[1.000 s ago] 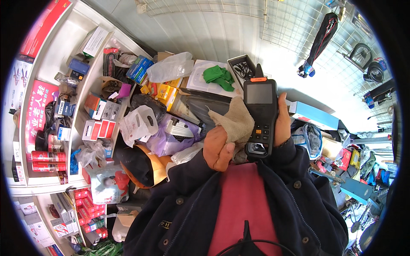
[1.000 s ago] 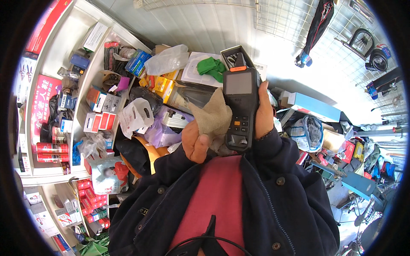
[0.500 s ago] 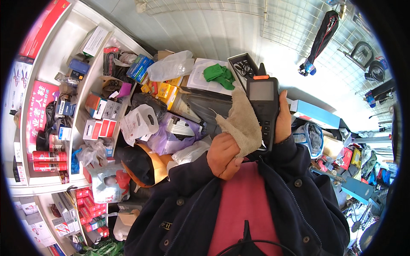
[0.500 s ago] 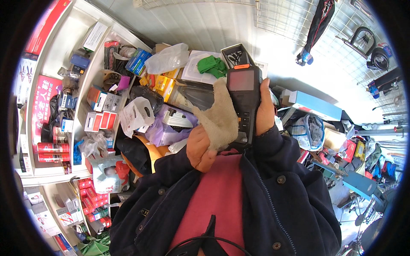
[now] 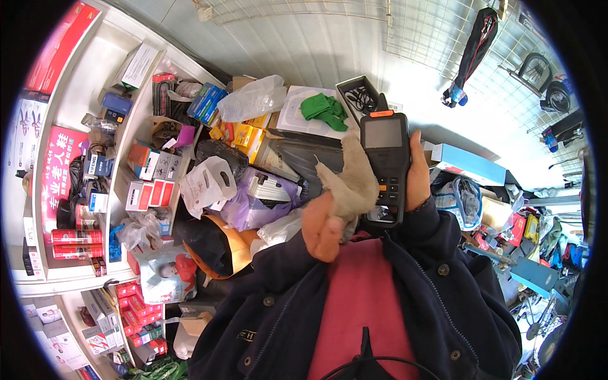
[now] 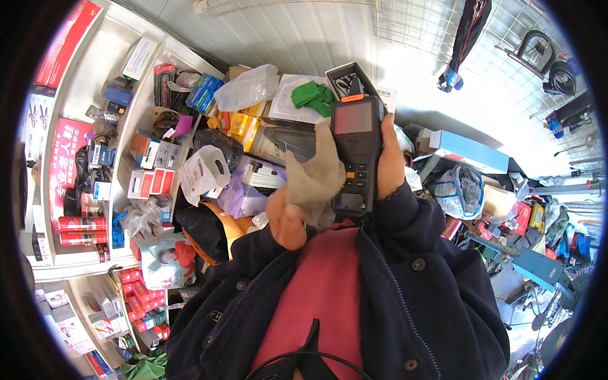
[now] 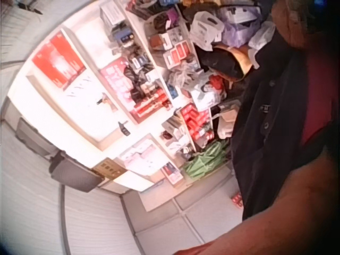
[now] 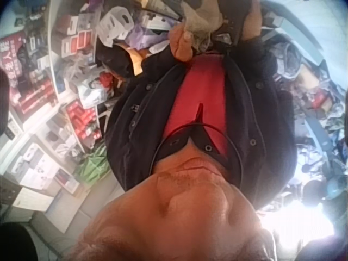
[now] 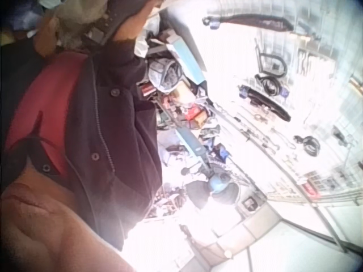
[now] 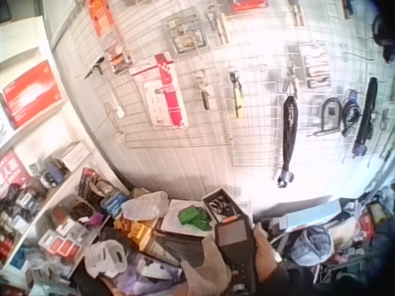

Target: The person retrieves a handheld electronic device from a box, wipes its screen and body with a cloth, and then handles the included cable and charger. The device is placed back into the box after cleaning.

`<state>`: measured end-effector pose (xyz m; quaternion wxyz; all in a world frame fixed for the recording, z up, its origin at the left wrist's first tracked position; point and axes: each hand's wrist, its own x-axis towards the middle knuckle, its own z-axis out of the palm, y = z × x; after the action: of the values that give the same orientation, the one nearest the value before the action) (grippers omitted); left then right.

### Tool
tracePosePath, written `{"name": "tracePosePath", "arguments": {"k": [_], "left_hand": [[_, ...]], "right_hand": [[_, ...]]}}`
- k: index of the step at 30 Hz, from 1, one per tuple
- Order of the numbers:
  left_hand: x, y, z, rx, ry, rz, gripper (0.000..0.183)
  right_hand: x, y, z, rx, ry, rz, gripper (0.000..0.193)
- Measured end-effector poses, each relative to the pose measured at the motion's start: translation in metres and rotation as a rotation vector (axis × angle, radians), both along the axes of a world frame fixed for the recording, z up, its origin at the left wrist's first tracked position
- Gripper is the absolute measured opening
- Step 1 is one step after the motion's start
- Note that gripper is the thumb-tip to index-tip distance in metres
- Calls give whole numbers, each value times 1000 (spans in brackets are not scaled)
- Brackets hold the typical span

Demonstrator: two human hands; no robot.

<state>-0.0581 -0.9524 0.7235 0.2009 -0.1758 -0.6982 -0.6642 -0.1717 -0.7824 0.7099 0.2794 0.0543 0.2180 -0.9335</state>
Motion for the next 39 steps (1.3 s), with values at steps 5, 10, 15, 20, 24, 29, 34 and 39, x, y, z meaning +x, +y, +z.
{"name": "tracePosePath", "arguments": {"k": [5, 10, 15, 20, 24, 29, 34, 39], "left_hand": [[-4, -5, 10, -17, 17, -2, 37], [-23, -18, 20, -546, 415, -230, 28], [-29, -21, 26, -673, 462, -266, 29], [-35, -23, 22, -764, 483, -207, 30], [-29, -17, 19, -796, 465, -132, 31], [-25, -12, 20, -799, 441, -73, 31], [-29, -14, 21, -779, 448, -68, 29], [-28, -16, 19, -715, 414, -149, 28]], "right_hand": [[4, -5, 2, -19, -27, -1, 68], [9, -10, 4, 9, -23, 104, 67], [16, -15, 3, -44, -8, 133, 66], [15, -15, 2, -94, 38, 126, 65], [14, -18, -2, -62, 4, 107, 63], [12, -19, -6, -60, 12, 124, 68], [13, -21, -8, -44, 21, 127, 66], [16, -26, -8, -29, 9, 131, 65]]}}
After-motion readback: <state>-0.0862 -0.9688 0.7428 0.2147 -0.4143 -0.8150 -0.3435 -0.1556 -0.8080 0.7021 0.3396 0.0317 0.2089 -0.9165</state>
